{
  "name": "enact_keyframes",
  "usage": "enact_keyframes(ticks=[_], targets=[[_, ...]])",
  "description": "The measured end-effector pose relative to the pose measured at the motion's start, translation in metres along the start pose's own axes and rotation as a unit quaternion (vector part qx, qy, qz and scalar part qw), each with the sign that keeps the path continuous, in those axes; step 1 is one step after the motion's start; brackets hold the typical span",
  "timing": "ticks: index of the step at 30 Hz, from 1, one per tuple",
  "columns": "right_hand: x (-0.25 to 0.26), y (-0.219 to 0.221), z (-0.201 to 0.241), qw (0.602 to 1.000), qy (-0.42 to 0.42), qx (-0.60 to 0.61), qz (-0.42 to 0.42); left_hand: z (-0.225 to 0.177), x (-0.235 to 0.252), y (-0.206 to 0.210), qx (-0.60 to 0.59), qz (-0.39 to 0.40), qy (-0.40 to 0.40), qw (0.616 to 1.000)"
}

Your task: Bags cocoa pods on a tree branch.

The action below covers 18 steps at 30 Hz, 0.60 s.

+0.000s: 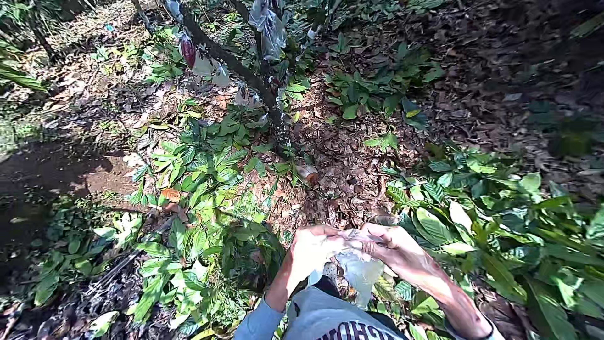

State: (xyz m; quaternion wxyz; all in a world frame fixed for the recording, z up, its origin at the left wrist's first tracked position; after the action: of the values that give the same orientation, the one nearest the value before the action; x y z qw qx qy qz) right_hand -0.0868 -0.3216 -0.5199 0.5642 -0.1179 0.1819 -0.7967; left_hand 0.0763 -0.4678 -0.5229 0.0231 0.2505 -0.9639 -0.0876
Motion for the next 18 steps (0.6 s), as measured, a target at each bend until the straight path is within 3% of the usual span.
enact_keyframes(ticks=[3, 8, 14, 18], targets=[[0.029, 0.016, -0.01, 1.0, -0.004, 0.013, 0.01, 0.003, 0.005, -0.025, 0.046, -0.015, 0.026, 0.998], [0.061, 0.051, -0.022, 0.991, -0.022, 0.133, -0.02, 0.016, -0.002, -0.05, 0.128, -0.085, -0.025, 0.988], [0.083, 0.079, -0.033, 0.976, 0.033, 0.214, 0.006, 0.021, -0.003, -0.071, 0.012, -0.169, -0.093, 0.981], [0.101, 0.09, -0.039, 0.981, 0.038, 0.188, 0.04, 0.033, 0.001, -0.085, -0.014, -0.211, -0.12, 0.97]])
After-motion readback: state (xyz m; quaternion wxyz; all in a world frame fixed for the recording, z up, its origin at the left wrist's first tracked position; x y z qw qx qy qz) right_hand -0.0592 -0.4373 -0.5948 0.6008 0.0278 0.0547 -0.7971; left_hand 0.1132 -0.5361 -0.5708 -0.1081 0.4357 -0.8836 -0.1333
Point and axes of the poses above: each hand's wrist, its own x-axis towards the middle knuckle, its own y-axis out of the palm, z = x × y, the point moved 2 cm from there along x, towards the middle knuckle, and after that the axes turned 9 degrees about -x, right-handed, at the moved point
